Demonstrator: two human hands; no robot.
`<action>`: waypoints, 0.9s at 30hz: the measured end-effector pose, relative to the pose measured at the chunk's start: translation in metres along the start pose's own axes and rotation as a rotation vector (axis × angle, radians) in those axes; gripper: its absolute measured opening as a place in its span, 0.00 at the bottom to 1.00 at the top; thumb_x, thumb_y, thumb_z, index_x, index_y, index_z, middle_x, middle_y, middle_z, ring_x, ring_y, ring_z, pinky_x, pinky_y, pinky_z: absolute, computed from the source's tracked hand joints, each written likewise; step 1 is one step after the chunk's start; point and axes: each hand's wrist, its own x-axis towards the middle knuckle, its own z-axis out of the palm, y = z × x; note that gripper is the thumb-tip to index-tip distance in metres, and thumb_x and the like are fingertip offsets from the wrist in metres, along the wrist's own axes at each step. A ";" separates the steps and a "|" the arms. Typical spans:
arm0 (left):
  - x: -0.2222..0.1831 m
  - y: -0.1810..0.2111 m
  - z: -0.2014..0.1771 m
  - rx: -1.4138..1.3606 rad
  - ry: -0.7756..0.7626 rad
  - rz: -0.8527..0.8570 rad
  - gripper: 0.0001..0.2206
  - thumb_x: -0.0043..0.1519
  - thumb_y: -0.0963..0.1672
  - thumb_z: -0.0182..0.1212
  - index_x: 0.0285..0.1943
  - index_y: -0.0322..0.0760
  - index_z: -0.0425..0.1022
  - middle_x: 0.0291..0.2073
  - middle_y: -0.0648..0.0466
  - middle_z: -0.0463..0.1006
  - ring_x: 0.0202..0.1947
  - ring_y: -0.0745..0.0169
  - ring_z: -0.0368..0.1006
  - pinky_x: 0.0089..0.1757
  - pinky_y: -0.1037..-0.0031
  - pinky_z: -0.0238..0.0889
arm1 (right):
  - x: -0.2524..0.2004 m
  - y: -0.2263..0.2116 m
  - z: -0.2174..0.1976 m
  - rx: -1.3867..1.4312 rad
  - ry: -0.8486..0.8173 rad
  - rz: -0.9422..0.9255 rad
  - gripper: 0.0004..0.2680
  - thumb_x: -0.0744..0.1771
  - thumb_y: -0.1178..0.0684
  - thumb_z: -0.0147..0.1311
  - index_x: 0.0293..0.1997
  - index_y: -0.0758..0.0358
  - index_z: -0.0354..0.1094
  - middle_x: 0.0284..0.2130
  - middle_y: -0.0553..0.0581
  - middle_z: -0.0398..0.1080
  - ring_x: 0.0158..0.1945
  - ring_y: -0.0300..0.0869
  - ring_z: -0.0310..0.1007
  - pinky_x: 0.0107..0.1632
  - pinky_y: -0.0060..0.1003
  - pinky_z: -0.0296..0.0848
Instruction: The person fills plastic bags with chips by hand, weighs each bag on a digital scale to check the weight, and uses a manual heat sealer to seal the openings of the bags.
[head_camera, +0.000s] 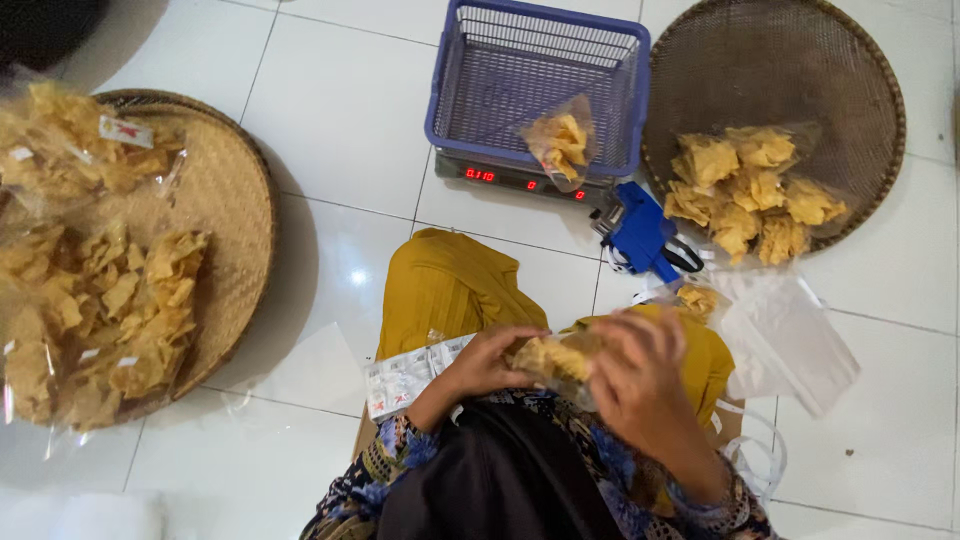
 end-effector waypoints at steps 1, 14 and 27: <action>-0.003 0.000 -0.001 -0.012 -0.014 -0.009 0.34 0.52 0.48 0.78 0.68 0.43 0.70 0.57 0.50 0.80 0.52 0.56 0.81 0.51 0.66 0.78 | -0.004 -0.006 0.001 0.054 -0.005 0.002 0.06 0.64 0.52 0.55 0.36 0.62 0.74 0.50 0.57 0.69 0.63 0.52 0.61 0.71 0.67 0.41; -0.017 0.022 -0.008 0.015 -0.010 0.053 0.31 0.51 0.46 0.79 0.65 0.42 0.73 0.58 0.51 0.80 0.56 0.52 0.79 0.54 0.64 0.73 | -0.030 -0.056 -0.001 0.164 0.054 -0.030 0.04 0.63 0.53 0.61 0.31 0.60 0.72 0.54 0.53 0.66 0.65 0.49 0.60 0.72 0.60 0.39; -0.019 0.005 0.000 -0.117 -0.019 -0.126 0.30 0.52 0.45 0.77 0.66 0.41 0.72 0.60 0.50 0.77 0.57 0.54 0.78 0.53 0.67 0.77 | -0.021 -0.040 -0.019 -0.046 0.290 -0.025 0.02 0.64 0.55 0.60 0.33 0.59 0.73 0.51 0.53 0.71 0.61 0.52 0.62 0.73 0.58 0.41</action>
